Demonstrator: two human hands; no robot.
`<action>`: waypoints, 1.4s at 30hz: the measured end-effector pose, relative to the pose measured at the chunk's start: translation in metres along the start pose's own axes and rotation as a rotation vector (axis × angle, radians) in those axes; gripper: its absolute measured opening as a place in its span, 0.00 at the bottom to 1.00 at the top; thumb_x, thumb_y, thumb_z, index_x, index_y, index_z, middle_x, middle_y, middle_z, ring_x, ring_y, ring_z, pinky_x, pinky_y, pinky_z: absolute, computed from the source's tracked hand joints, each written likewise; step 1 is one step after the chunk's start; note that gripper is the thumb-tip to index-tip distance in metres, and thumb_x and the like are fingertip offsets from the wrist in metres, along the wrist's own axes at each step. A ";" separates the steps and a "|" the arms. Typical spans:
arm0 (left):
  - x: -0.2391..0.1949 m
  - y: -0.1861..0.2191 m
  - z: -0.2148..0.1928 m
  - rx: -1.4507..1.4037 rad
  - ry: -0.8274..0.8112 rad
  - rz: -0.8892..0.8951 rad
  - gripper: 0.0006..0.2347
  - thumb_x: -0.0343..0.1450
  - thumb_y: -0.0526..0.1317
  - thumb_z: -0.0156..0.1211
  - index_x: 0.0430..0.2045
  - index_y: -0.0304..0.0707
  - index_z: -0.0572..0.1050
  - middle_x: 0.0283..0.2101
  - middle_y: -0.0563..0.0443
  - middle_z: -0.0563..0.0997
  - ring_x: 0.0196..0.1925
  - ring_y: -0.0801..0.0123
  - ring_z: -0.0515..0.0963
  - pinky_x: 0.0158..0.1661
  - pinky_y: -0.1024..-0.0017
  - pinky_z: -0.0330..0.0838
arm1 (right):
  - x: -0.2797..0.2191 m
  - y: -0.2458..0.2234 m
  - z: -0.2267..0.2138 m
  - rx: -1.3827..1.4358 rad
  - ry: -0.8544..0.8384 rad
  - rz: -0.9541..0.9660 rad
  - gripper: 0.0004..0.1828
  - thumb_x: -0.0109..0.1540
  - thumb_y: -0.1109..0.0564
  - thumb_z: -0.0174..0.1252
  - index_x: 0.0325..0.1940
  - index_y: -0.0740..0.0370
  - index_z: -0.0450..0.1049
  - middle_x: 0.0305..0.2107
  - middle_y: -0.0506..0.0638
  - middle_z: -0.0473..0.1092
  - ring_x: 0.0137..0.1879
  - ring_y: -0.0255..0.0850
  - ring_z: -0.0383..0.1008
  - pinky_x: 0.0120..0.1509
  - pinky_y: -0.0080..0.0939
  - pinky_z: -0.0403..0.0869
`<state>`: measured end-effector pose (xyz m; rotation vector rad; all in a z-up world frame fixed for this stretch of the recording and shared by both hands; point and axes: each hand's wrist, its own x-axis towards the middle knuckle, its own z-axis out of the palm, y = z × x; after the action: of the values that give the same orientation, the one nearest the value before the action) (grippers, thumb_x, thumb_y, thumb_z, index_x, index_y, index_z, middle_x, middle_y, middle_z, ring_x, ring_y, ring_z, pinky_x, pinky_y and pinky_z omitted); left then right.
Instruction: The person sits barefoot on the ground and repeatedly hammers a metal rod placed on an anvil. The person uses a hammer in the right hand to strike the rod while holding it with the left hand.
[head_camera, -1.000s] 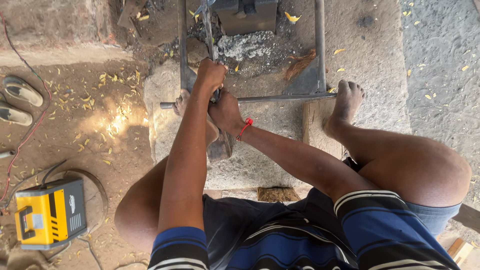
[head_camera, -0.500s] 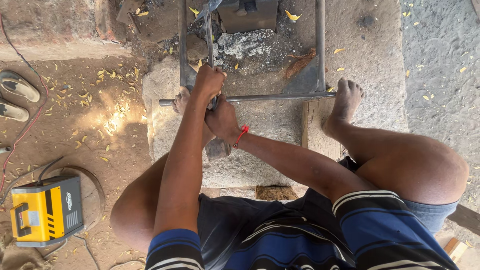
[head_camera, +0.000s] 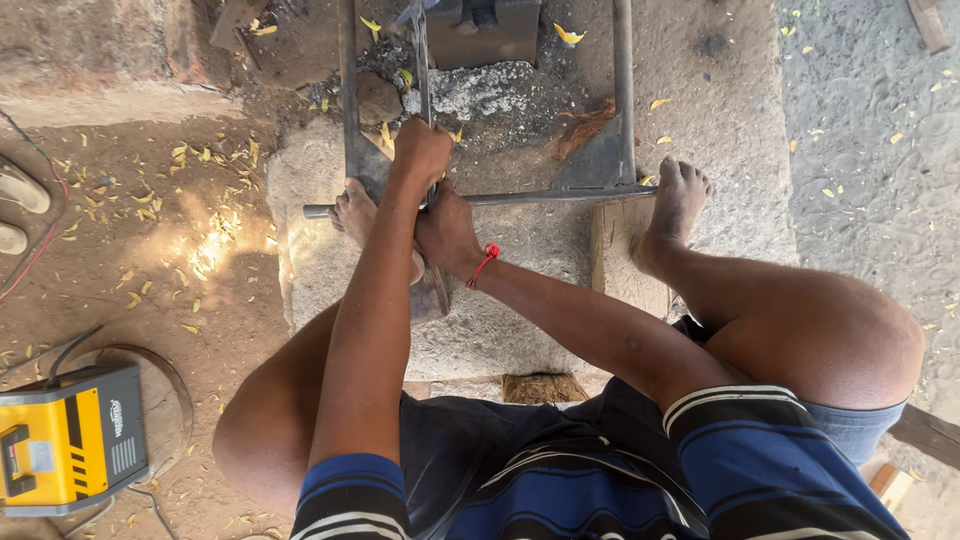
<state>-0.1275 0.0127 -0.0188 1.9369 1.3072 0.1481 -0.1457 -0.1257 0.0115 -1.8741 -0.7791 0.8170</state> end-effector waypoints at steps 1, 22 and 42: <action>0.002 0.002 0.003 -0.014 -0.006 -0.015 0.14 0.71 0.41 0.55 0.36 0.22 0.76 0.35 0.26 0.82 0.39 0.42 0.84 0.39 0.55 0.76 | 0.003 0.003 -0.002 -0.013 0.016 -0.030 0.27 0.58 0.51 0.65 0.45 0.77 0.63 0.29 0.72 0.74 0.40 0.66 0.79 0.41 0.58 0.77; 0.032 0.040 0.026 -0.229 -0.032 -0.158 0.09 0.62 0.35 0.60 0.28 0.22 0.76 0.27 0.35 0.83 0.28 0.52 0.86 0.32 0.60 0.78 | 0.041 0.013 -0.042 -0.070 0.004 -0.065 0.26 0.57 0.53 0.65 0.45 0.79 0.66 0.37 0.74 0.75 0.48 0.66 0.78 0.49 0.58 0.76; 0.028 0.084 0.028 -0.518 -0.170 -0.141 0.20 0.71 0.49 0.64 0.31 0.21 0.76 0.26 0.40 0.80 0.20 0.60 0.80 0.20 0.66 0.77 | 0.072 0.031 -0.077 -0.138 0.071 -0.002 0.34 0.58 0.55 0.61 0.66 0.66 0.59 0.33 0.67 0.77 0.41 0.64 0.79 0.46 0.58 0.76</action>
<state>-0.0385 0.0072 0.0080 1.3852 1.1507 0.2221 -0.0372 -0.1190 -0.0044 -2.0127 -0.8098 0.7066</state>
